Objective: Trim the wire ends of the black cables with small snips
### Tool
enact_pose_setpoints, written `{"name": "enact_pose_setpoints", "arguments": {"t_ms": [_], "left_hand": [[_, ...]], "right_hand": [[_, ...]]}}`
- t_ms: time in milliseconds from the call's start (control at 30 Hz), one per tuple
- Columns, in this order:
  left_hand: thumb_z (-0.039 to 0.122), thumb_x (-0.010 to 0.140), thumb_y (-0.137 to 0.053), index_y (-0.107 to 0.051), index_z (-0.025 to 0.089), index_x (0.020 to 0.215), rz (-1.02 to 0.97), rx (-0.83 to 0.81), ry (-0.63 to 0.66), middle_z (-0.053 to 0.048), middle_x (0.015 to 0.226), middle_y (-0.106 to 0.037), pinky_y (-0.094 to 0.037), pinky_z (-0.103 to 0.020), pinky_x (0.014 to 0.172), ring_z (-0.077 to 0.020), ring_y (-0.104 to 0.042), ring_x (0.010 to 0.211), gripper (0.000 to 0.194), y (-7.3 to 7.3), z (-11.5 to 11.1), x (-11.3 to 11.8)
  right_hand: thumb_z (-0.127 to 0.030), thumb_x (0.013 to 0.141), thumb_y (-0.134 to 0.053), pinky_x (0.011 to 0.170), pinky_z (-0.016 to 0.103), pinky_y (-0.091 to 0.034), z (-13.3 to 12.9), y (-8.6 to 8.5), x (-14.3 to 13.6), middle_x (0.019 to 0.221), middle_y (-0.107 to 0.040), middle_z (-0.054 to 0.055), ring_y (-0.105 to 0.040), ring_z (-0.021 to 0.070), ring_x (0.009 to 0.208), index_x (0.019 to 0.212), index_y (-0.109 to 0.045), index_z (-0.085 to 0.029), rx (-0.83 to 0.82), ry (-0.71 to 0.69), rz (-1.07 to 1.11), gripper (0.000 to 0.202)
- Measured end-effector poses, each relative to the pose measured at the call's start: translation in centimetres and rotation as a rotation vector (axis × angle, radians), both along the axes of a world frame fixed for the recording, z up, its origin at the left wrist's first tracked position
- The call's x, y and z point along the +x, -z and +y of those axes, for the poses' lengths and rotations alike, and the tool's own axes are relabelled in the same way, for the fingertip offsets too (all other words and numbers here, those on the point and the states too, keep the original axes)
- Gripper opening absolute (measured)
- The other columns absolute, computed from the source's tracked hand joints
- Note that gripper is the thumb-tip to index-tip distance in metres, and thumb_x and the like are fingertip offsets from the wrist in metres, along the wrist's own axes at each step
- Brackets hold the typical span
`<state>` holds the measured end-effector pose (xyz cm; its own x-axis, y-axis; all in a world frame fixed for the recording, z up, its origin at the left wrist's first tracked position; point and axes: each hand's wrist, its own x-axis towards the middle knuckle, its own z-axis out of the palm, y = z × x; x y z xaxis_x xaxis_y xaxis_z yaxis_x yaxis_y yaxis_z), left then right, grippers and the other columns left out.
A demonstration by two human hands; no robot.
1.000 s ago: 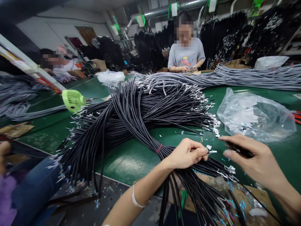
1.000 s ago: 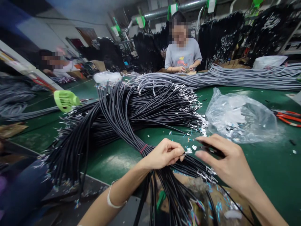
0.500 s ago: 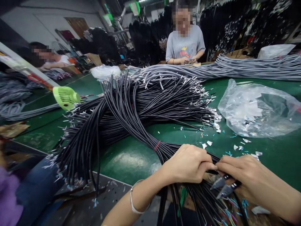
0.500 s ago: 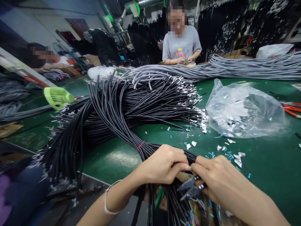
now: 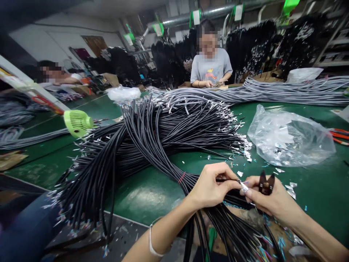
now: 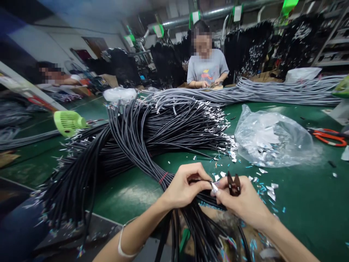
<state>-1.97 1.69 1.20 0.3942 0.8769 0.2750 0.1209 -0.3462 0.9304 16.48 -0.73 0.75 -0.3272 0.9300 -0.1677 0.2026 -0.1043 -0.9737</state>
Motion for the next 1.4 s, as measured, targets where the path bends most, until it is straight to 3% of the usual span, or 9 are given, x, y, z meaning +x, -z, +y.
{"name": "enact_pose_setpoints", "arguments": {"t_ms": [133, 233, 300, 400, 467, 633, 1067, 1233, 1400], "left_hand": [[0.021, 0.073, -0.071, -0.063, 0.012, 0.067, 0.074, 0.008, -0.099, -0.001, 0.064, -0.058, -0.038, -0.020, 0.054, -0.0101, -0.049, 0.060, 0.013, 0.6, 0.1, 0.4], [0.022, 0.076, -0.068, -0.067, 0.015, 0.083, 0.097, -0.042, -0.134, 0.001, 0.063, -0.055, -0.036, -0.019, 0.053, -0.0090, -0.047, 0.057, 0.010, 0.8, 0.1, 0.6], [0.022, 0.078, -0.064, -0.067, 0.018, 0.096, 0.098, -0.055, -0.137, 0.001, 0.065, -0.055, -0.038, -0.019, 0.054, -0.0091, -0.047, 0.058, 0.018, 1.0, 0.2, 0.7], [0.022, 0.081, -0.061, -0.069, 0.017, 0.097, 0.076, -0.042, -0.169, -0.003, 0.077, -0.061, -0.043, -0.020, 0.060, -0.0113, -0.053, 0.068, 0.019, 1.4, 0.2, 0.9], [0.022, 0.081, -0.060, -0.070, 0.016, 0.093, 0.060, -0.050, -0.187, -0.005, 0.083, -0.063, -0.046, -0.021, 0.063, -0.0131, -0.056, 0.073, 0.017, 1.6, 0.1, 1.0], [0.022, 0.081, -0.059, -0.072, 0.015, 0.088, 0.075, -0.054, -0.194, -0.005, 0.078, -0.063, -0.047, -0.021, 0.060, -0.0142, -0.058, 0.071, 0.016, 1.4, -0.1, 1.1], [0.023, 0.074, -0.067, -0.067, 0.014, 0.077, -0.055, -0.135, -0.325, -0.003, 0.073, -0.062, -0.046, -0.020, 0.060, -0.0124, -0.057, 0.069, 0.010, 1.9, -0.6, 1.7], [0.026, 0.078, -0.064, -0.064, 0.013, 0.101, -0.232, -0.296, -0.152, -0.002, 0.077, -0.057, -0.040, -0.015, 0.053, -0.0075, -0.050, 0.062, 0.027, 1.2, 0.3, 1.0], [0.035, 0.079, -0.061, -0.068, 0.007, 0.084, -0.124, -0.334, 0.009, -0.003, 0.067, -0.058, -0.039, -0.017, 0.052, -0.0073, -0.047, 0.056, 0.029, 1.3, 0.7, 0.9]], "right_hand": [[-0.047, 0.071, -0.066, 0.035, 0.021, -0.028, 0.4, -0.4, 2.9, 0.053, -0.059, 0.002, -0.047, 0.0105, 0.042, 0.073, -0.064, -0.018, 0.255, 0.252, -0.062, 0.029], [-0.052, 0.078, -0.057, 0.042, 0.026, -0.036, 2.7, -0.6, 7.2, 0.066, -0.066, 0.007, -0.055, 0.0166, 0.051, 0.085, -0.067, -0.019, 0.533, 0.688, -0.445, 0.034], [-0.046, 0.074, -0.064, 0.052, 0.032, -0.039, 4.3, -0.5, 9.3, 0.071, -0.067, 0.013, -0.059, 0.0235, 0.065, 0.082, -0.069, -0.017, 0.598, 0.813, -0.573, 0.030], [-0.036, 0.075, -0.065, 0.063, 0.034, -0.041, 5.1, -0.1, 9.2, 0.084, -0.069, 0.012, -0.060, 0.0244, 0.073, 0.085, -0.071, -0.019, 0.655, 0.744, -0.626, 0.020], [-0.036, 0.077, -0.063, 0.065, 0.031, -0.045, 4.5, 0.1, 6.9, 0.092, -0.070, 0.007, -0.062, 0.0199, 0.072, 0.091, -0.071, -0.022, 0.681, 0.606, -0.571, 0.021], [-0.031, 0.084, -0.059, 0.057, 0.026, -0.044, 1.6, 0.2, 0.6, 0.078, -0.066, 0.002, -0.059, 0.0142, 0.067, 0.084, -0.069, -0.021, 0.642, 0.156, -0.278, 0.014], [-0.019, 0.082, -0.058, 0.054, 0.022, -0.043, 0.7, 1.3, -0.7, 0.075, -0.064, 0.000, -0.055, 0.0115, 0.060, 0.085, -0.066, -0.020, 0.636, 0.261, -0.298, 0.009], [-0.024, 0.081, -0.060, 0.053, 0.023, -0.042, 0.9, 1.5, -0.8, 0.072, -0.064, -0.001, -0.054, 0.0115, 0.058, 0.083, -0.070, -0.021, 0.608, 0.248, -0.290, 0.010], [-0.031, 0.081, -0.061, 0.059, 0.026, -0.045, 1.6, 0.6, -0.9, 0.079, -0.067, 0.003, -0.058, 0.0146, 0.065, 0.083, -0.070, -0.019, 0.638, 0.332, -0.284, 0.015]]}}
